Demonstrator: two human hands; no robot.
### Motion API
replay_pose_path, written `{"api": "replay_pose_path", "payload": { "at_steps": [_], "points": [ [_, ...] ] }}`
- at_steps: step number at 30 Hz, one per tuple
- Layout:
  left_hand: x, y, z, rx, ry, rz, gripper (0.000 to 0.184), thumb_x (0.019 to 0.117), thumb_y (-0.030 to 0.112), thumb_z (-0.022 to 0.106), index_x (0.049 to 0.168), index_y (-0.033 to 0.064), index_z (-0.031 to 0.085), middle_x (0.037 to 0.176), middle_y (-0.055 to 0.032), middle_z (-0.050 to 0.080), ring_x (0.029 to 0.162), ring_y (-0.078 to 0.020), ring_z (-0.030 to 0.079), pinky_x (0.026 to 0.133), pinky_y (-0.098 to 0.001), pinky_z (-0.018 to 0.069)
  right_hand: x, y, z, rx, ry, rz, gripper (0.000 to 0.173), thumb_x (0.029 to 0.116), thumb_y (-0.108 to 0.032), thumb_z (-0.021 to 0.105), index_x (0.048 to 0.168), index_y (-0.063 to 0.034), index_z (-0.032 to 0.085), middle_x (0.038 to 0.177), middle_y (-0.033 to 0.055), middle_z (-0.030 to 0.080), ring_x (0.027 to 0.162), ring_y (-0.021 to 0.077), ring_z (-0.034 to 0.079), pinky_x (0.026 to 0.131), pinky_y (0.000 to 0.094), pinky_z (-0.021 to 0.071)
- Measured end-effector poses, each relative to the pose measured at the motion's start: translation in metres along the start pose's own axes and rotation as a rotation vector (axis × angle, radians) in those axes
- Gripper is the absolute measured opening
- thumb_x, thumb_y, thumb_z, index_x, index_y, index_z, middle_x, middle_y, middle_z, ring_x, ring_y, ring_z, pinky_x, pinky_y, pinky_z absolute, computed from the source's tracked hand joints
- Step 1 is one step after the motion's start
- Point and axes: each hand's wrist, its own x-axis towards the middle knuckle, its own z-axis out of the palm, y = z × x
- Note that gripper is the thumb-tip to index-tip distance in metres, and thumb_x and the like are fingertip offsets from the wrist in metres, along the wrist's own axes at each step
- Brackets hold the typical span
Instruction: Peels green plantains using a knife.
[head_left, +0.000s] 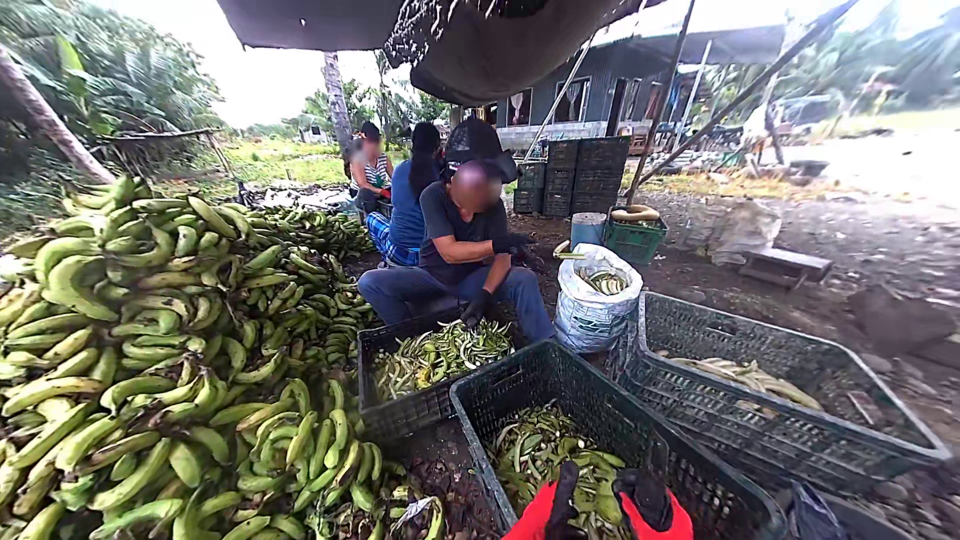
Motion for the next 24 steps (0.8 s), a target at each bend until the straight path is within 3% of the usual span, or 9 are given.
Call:
{"api": "replay_pose_path", "payload": {
  "at_steps": [1,3,5,9,13,15,17,21,24],
  "points": [
    [0.001,-0.002,0.001,-0.090,-0.023,-0.011,0.073,0.1059,0.063,0.029,0.152,0.0070,0.035,0.130,-0.0287,0.055,0.101,-0.0376,0.064,0.084,-0.0511,0.0549,-0.005,-0.003,0.005,0.022,-0.045,-0.037,0.045,0.0897,-0.011,0.072,0.127,0.0116,0.061,0.114,0.0220,0.071,0.106,0.0211,0.069,0.100,0.0390,0.0537],
    [0.006,-0.007,0.007,-0.288,-0.069,0.094,0.055,0.1091,0.052,0.027,0.115,0.0078,0.059,0.088,-0.0141,0.069,0.071,-0.0222,0.068,0.062,-0.0369,0.0576,-0.013,-0.006,0.016,0.107,-0.142,-0.087,0.038,0.0909,-0.014,0.071,0.121,0.0072,0.065,0.107,0.0117,0.073,0.100,0.0094,0.069,0.096,0.0299,0.0559],
    [0.008,-0.006,0.010,-0.366,-0.008,0.244,0.043,0.1119,0.036,0.030,0.099,0.0088,0.061,0.074,-0.0043,0.066,0.064,-0.0132,0.064,0.058,-0.0300,0.0557,-0.017,-0.005,0.026,0.183,-0.190,-0.131,0.038,0.0904,-0.014,0.071,0.121,0.0076,0.065,0.105,0.0094,0.073,0.099,0.0062,0.068,0.096,0.0274,0.0559],
    [0.013,0.009,0.006,-0.447,0.201,0.289,0.036,0.1105,0.034,0.041,0.114,0.0027,0.059,0.082,-0.0106,0.065,0.068,-0.0187,0.064,0.061,-0.0365,0.0564,-0.015,0.001,0.030,0.295,-0.142,-0.194,0.046,0.0870,-0.008,0.075,0.128,0.0083,0.061,0.120,0.0116,0.071,0.112,0.0073,0.066,0.101,0.0262,0.0543],
    [0.005,0.023,-0.001,-0.555,0.191,0.246,0.032,0.1105,0.034,0.038,0.106,0.0077,0.055,0.072,-0.0076,0.060,0.052,-0.0151,0.058,0.046,-0.0295,0.0514,-0.016,0.003,0.018,0.400,-0.064,-0.257,0.062,0.0810,-0.012,0.078,0.132,0.0117,0.053,0.124,0.0073,0.069,0.114,0.0021,0.064,0.101,0.0221,0.0527],
    [0.005,0.025,-0.006,-0.558,0.194,0.254,0.034,0.1110,0.035,0.036,0.105,0.0076,0.055,0.069,-0.0077,0.060,0.049,-0.0149,0.057,0.043,-0.0285,0.0500,-0.018,-0.002,0.010,0.425,-0.079,-0.232,0.060,0.0857,-0.011,0.073,0.136,0.0120,0.049,0.119,0.0036,0.072,0.108,0.0003,0.067,0.097,0.0207,0.0551],
    [0.007,0.027,-0.008,-0.569,0.197,0.254,0.034,0.1111,0.035,0.035,0.103,0.0077,0.054,0.068,-0.0078,0.059,0.047,-0.0150,0.057,0.041,-0.0281,0.0492,-0.022,-0.002,0.001,0.395,-0.143,-0.169,0.062,0.0913,-0.013,0.065,0.144,0.0114,0.041,0.112,0.0010,0.073,0.093,-0.0022,0.068,0.084,0.0176,0.0560],
    [0.009,0.031,-0.007,-0.577,0.190,0.266,0.033,0.1110,0.034,0.036,0.104,0.0074,0.054,0.069,-0.0087,0.059,0.049,-0.0157,0.057,0.042,-0.0284,0.0492,-0.025,0.013,-0.001,0.412,-0.211,-0.161,0.072,0.1011,-0.047,0.056,0.145,0.0073,0.040,0.091,-0.0071,0.069,0.067,-0.0029,0.058,0.062,0.0161,0.0502],
    [0.012,0.035,-0.009,-0.564,0.183,0.293,0.035,0.1113,0.035,0.035,0.103,0.0074,0.054,0.070,-0.0085,0.059,0.049,-0.0155,0.056,0.042,-0.0282,0.0486,-0.024,0.010,0.006,0.451,-0.223,-0.071,0.057,0.1076,-0.040,0.042,0.145,0.0030,0.039,0.080,-0.0101,0.065,0.061,-0.0017,0.056,0.058,0.0152,0.0490]
  ]
}}
